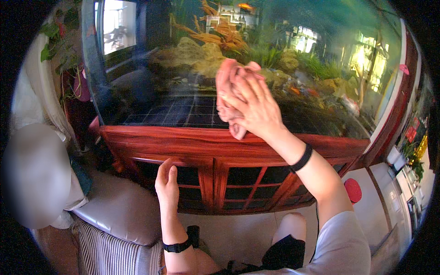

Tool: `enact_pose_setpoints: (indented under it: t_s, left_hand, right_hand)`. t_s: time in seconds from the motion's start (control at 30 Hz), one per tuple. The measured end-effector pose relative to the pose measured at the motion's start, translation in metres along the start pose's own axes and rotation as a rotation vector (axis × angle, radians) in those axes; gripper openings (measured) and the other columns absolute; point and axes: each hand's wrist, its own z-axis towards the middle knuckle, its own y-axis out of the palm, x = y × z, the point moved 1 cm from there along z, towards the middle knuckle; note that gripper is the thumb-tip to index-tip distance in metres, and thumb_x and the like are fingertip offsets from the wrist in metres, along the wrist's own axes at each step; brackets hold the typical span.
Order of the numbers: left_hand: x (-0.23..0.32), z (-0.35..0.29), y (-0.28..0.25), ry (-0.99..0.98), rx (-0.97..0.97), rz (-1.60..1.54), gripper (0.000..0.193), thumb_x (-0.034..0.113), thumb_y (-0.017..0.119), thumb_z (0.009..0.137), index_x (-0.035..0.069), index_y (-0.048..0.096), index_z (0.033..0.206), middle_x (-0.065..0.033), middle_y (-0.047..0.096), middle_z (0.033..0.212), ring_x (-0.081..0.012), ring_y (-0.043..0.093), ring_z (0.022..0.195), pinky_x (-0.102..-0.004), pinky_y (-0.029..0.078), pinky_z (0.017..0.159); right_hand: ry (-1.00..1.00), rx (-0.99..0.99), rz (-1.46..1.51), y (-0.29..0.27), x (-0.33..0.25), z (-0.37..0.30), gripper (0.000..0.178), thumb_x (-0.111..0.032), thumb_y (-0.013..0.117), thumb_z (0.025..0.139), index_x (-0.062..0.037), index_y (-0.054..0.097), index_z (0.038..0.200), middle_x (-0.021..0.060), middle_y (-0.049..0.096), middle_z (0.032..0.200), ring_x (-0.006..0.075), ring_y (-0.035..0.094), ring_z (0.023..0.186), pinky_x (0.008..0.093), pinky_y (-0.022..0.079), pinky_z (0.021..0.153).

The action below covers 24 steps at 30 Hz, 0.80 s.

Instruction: The person wipes the top and front surfaces of a wooden aquarium stand using a pink cloth. They move items like a basket and tissue box aside to reach the surface, then wipe the glass front and wooden frame of the stand.

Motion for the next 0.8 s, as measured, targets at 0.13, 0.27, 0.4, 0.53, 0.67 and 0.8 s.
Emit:
enact_pose_setpoints:
  t_s: [0.13,0.27,0.4,0.53,0.67,0.8]
  left_hand:
    - [0.002,-0.013,0.027,0.041,-0.024,-0.074,0.035,0.015,0.057,0.100,-0.005,0.057,0.129,-0.0141,0.063,0.127,-0.0216,0.058,0.119,-0.0332,0.043,0.103]
    - [0.009,-0.029,0.051,0.078,-0.092,-0.028,0.033,0.014,0.057,0.100,-0.005,0.058,0.127,-0.0140,0.063,0.126,-0.0202,0.058,0.118,-0.0316,0.043,0.103]
    - [0.017,-0.049,0.052,0.085,-0.142,0.031,0.031,0.013,0.057,0.100,-0.005,0.059,0.126,-0.0137,0.064,0.125,-0.0190,0.059,0.116,-0.0304,0.044,0.102]
    - [0.007,-0.051,0.059,0.093,-0.147,0.023,0.029,0.012,0.056,0.100,-0.005,0.060,0.124,-0.0135,0.065,0.122,-0.0193,0.060,0.114,-0.0309,0.045,0.101]
    - [0.007,-0.047,0.087,0.157,-0.113,0.061,0.027,0.011,0.054,0.101,-0.006,0.061,0.122,-0.0134,0.065,0.121,-0.0193,0.060,0.114,-0.0311,0.045,0.101]
    - [0.012,-0.051,0.127,0.162,-0.171,0.009,0.028,0.012,0.055,0.101,-0.006,0.061,0.122,-0.0134,0.066,0.120,-0.0189,0.061,0.112,-0.0308,0.045,0.100]
  right_hand:
    - [0.150,0.028,-0.037,-0.027,0.037,-0.074,0.081,-0.036,0.082,0.064,-0.0270,0.050,0.138,0.0180,0.040,0.145,0.0421,0.040,0.135,0.0569,0.033,0.114]
    - [0.347,0.052,-0.202,-0.038,0.076,-0.150,0.080,-0.034,0.081,0.068,-0.0229,0.049,0.140,0.0215,0.026,0.155,0.0447,0.026,0.143,0.0571,0.028,0.116]
    - [0.716,0.152,-0.173,-0.037,0.087,-0.202,0.081,-0.032,0.077,0.077,-0.0129,0.041,0.147,0.0278,0.015,0.158,0.0496,0.019,0.144,0.0564,0.021,0.119]
    - [0.970,0.360,0.000,-0.035,0.082,-0.213,0.075,-0.030,0.069,0.086,-0.0085,0.035,0.149,0.0337,0.011,0.156,0.0529,0.016,0.144,0.0567,0.020,0.118]
    - [1.050,0.364,-0.010,-0.022,0.047,-0.207,0.067,-0.025,0.064,0.090,-0.0039,0.036,0.147,0.0368,0.015,0.152,0.0536,0.017,0.142,0.0567,0.020,0.117]
    - [1.056,0.414,0.679,-0.031,0.000,-0.172,0.057,-0.023,0.067,0.088,-0.0050,0.045,0.138,0.0259,0.036,0.142,0.0473,0.033,0.134,0.0555,0.028,0.113]
